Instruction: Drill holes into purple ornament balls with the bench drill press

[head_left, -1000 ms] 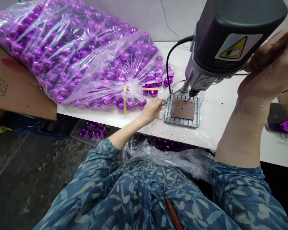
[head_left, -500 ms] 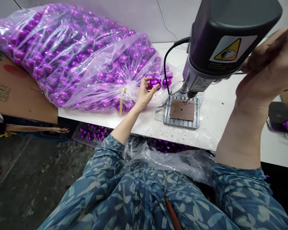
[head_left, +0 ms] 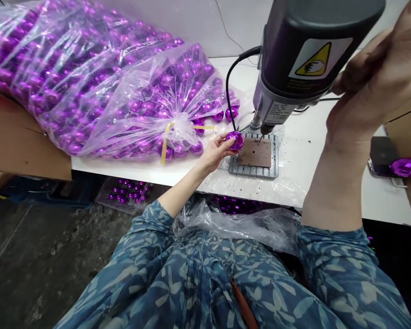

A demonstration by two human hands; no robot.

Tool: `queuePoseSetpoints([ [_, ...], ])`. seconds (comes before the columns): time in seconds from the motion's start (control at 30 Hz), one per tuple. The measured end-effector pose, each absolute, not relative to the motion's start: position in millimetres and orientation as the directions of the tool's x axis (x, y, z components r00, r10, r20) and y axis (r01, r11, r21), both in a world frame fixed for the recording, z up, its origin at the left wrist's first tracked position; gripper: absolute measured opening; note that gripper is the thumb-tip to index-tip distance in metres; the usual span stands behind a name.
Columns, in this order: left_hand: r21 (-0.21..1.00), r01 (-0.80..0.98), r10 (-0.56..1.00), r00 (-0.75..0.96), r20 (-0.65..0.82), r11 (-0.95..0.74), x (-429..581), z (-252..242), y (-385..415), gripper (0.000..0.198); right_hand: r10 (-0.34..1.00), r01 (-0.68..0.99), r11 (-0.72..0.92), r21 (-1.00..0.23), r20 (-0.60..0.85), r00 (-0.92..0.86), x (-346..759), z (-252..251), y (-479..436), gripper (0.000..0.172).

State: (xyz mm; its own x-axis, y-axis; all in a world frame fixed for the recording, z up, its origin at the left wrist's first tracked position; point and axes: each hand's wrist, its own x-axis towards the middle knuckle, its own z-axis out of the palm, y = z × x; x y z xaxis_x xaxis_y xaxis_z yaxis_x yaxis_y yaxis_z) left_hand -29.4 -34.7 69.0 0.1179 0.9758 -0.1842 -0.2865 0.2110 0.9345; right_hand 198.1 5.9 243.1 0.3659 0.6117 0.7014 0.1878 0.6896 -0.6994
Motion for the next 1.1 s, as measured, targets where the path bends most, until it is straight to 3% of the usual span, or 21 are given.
queuePoseSetpoints([
  [0.13,0.996,-0.086,0.996,0.089,-0.006,0.014,-11,42,-25,0.056,0.576,0.115,0.759,-0.641,0.743,0.34,196,244,7,0.079],
  [0.27,0.981,0.093,0.977,0.144,0.157,-0.171,-3,17,-10,0.053,0.547,0.13,0.777,-0.616,0.764,0.342,197,243,9,0.072],
  [0.57,0.87,0.365,0.938,0.234,0.257,-0.33,7,2,1,0.053,0.564,0.174,0.749,-0.64,0.752,0.341,200,239,6,0.074],
  [0.83,0.819,0.324,0.864,0.351,0.361,-0.474,18,5,-8,0.064,0.559,0.205,0.747,-0.633,0.764,0.321,200,240,8,0.077],
  [1.1,0.872,0.256,0.882,0.346,0.32,-0.417,23,-2,-9,0.066,0.562,0.209,0.745,-0.633,0.765,0.315,201,239,9,0.073],
])
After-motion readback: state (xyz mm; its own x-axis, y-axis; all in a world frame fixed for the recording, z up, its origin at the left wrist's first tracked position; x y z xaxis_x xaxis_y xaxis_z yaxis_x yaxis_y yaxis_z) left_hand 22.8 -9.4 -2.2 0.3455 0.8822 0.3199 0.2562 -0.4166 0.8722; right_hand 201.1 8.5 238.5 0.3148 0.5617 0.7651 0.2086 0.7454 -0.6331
